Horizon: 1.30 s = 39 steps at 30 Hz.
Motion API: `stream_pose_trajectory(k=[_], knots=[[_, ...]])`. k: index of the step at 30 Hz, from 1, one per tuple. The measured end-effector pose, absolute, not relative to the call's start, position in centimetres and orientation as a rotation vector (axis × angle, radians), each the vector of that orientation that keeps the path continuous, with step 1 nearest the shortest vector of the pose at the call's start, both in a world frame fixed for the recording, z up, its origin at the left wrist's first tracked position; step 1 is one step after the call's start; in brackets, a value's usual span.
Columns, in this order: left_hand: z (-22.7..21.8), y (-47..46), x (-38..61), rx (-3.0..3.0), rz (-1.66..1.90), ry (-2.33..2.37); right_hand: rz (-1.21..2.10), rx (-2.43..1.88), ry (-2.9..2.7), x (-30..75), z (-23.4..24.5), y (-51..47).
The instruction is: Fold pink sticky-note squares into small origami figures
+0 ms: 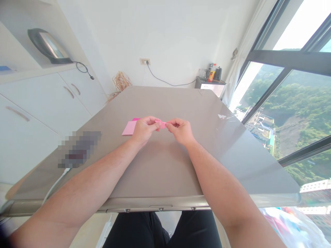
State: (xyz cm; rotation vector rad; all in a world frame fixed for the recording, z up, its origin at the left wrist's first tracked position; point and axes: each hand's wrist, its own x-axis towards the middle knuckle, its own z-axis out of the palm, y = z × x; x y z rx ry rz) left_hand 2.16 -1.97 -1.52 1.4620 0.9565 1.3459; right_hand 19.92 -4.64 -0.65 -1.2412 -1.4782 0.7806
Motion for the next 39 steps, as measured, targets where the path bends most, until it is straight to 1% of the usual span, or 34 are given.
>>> stream_pose_trajectory(k=[30, 36, 39], knots=[[-1.29, -1.59, 1.82, 1.452, 1.309, 0.949, 0.787, -1.235, -1.471, 20.0, -0.66, -4.59], [-1.14, -1.96, 1.89, 1.552, 1.334, 1.012, 0.797, -1.24, -1.468, 19.81, -0.53, -4.7], [-1.22, -2.14, 1.88, 1.679, 1.29, 1.033, 0.779, -1.248, -1.473, 19.76, -0.72, -4.64]])
